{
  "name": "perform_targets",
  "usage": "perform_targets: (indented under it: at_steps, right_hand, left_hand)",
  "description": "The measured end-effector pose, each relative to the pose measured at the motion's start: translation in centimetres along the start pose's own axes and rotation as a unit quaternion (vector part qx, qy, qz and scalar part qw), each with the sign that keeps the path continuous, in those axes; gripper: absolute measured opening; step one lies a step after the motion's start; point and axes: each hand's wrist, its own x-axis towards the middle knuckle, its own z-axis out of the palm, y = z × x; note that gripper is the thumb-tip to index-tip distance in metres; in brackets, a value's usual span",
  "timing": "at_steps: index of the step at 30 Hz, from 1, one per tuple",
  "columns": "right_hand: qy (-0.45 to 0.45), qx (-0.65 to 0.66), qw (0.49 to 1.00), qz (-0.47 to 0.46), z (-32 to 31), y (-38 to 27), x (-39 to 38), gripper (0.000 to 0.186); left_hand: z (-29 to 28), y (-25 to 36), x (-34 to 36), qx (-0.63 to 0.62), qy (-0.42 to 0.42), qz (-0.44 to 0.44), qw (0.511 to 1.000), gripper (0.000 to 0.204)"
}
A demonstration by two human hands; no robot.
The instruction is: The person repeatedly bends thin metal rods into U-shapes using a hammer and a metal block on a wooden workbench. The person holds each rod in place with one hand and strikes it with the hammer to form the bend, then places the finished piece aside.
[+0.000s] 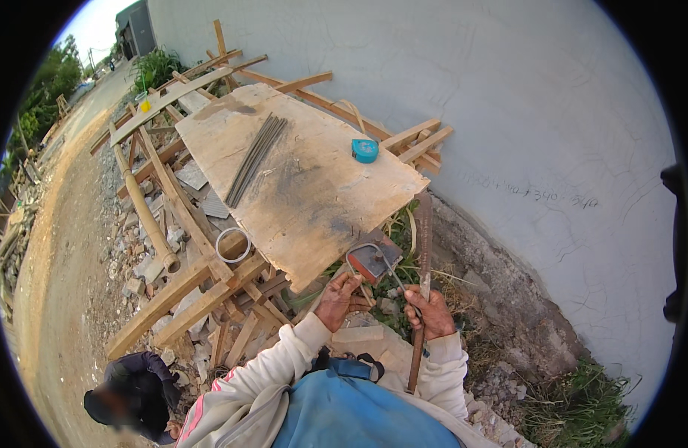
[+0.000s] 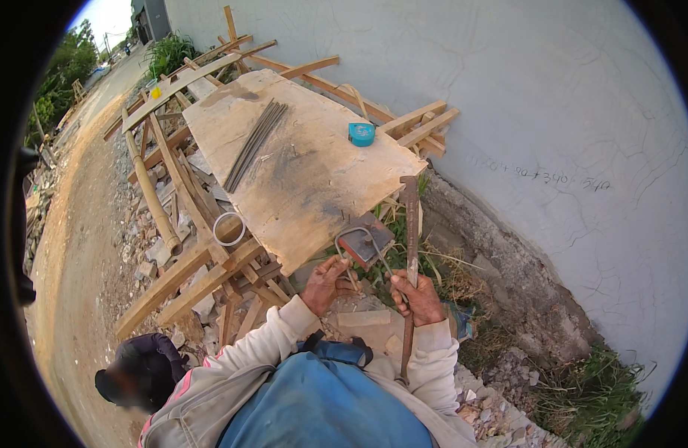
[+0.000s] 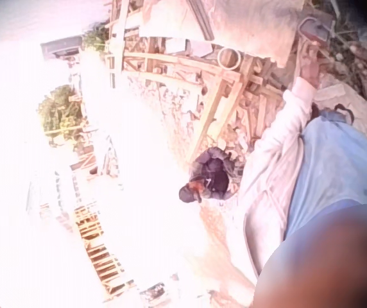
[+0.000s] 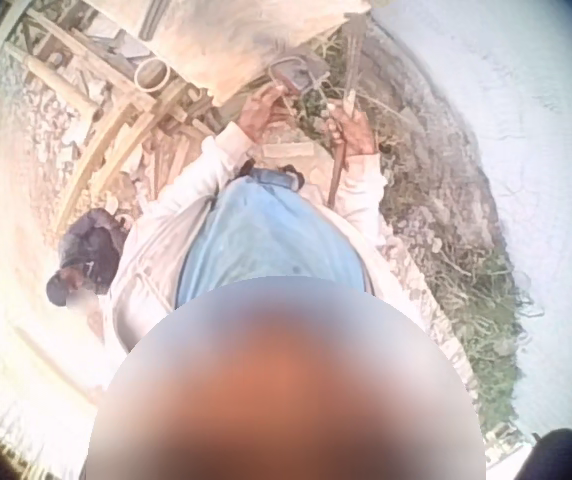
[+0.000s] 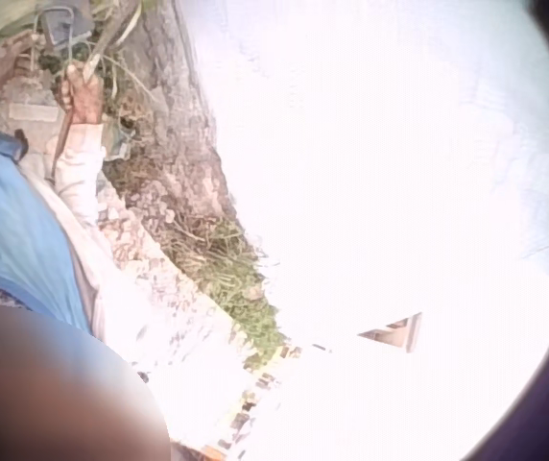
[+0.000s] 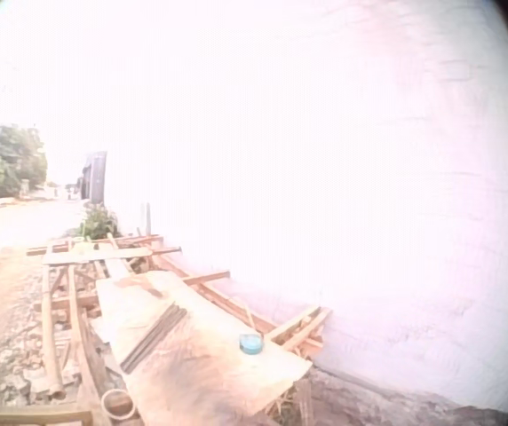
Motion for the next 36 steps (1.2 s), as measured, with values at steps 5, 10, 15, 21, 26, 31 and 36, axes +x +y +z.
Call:
perform_targets:
  at_steps: [5, 10, 15, 21, 26, 31, 36]
  right_hand:
    - [-0.057, -0.030, 0.997, -0.036, -0.5, -4.1, -0.2, 0.033]
    - [-0.090, -0.030, 0.993, -0.066, 1.0, -6.5, -1.1, 0.034]
    - [-0.161, -0.072, 0.978, -0.110, 2.6, -6.9, -2.1, 0.037]
    - [-0.181, -0.126, 0.967, -0.126, 4.0, -6.7, -2.1, 0.037]
    - [-0.177, -0.139, 0.967, -0.121, 4.4, -6.3, -1.9, 0.036]
    - [-0.188, -0.120, 0.966, -0.134, 4.7, -6.0, -1.6, 0.037]
    - [-0.205, -0.131, 0.962, -0.122, 4.7, -5.8, -1.2, 0.035]
  left_hand:
    - [1.3, 0.1, -0.1, -0.017, 0.003, 0.010, 1.000, 0.022]
    - [2.7, -0.5, -0.4, -0.028, 0.004, 0.022, 0.999, 0.025]
    - [3.2, -0.6, 0.0, -0.030, 0.000, 0.052, 0.998, 0.029]
    - [2.5, -1.0, 0.8, -0.024, -0.010, 0.070, 0.997, 0.028]
    - [1.8, -0.8, 0.9, -0.010, -0.001, 0.069, 0.998, 0.028]
    - [2.2, 1.5, 0.4, 0.024, 0.007, 0.040, 0.999, 0.054]
    - [3.0, 3.5, -1.8, -0.051, -0.007, 0.168, 0.984, 0.079]
